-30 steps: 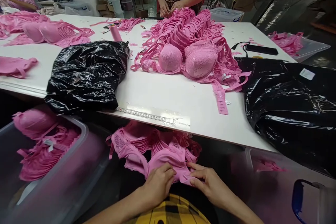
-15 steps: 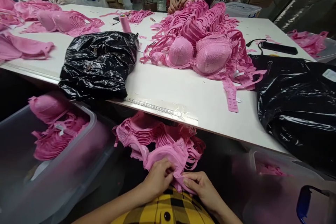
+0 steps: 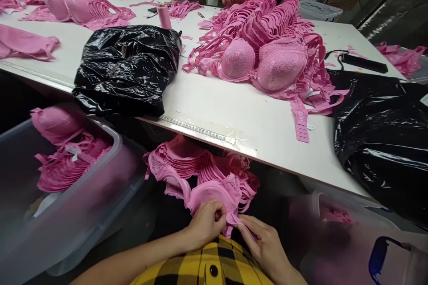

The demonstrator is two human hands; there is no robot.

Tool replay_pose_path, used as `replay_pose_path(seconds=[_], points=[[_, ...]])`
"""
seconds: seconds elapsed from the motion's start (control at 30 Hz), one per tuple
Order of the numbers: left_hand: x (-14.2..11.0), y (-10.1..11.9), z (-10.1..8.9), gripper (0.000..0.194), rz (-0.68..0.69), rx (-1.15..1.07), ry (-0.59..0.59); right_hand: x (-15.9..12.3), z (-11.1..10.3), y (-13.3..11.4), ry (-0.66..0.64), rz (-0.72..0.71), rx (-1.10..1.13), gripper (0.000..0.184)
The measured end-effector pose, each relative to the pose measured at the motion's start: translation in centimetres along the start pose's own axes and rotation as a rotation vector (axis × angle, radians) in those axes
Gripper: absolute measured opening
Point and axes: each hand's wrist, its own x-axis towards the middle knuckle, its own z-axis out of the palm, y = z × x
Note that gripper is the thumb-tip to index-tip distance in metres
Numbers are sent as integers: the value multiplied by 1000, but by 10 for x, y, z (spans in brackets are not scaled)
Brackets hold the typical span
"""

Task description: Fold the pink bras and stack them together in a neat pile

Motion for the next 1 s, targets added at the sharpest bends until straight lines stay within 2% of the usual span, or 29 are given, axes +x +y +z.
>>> replay_pose_path(seconds=[0.17,0.33,0.6,0.7,0.9,1.0], points=[[0,-6,4,9,53,24,33,0,4,3,50,-175,-316,26],[1,-10,7,10,109,49,74,5,4,0,111,-296,-343,25],[3,-9,6,14,143,121,133,8,26,5,327,-271,-221,24],[3,-10,5,15,148,182,145,8,34,8,298,-272,-193,22],[2,-6,2,14,147,192,164,12,35,6,291,-188,-153,18],[2,-7,1,14,127,147,154,13,36,6,253,-229,-147,19]])
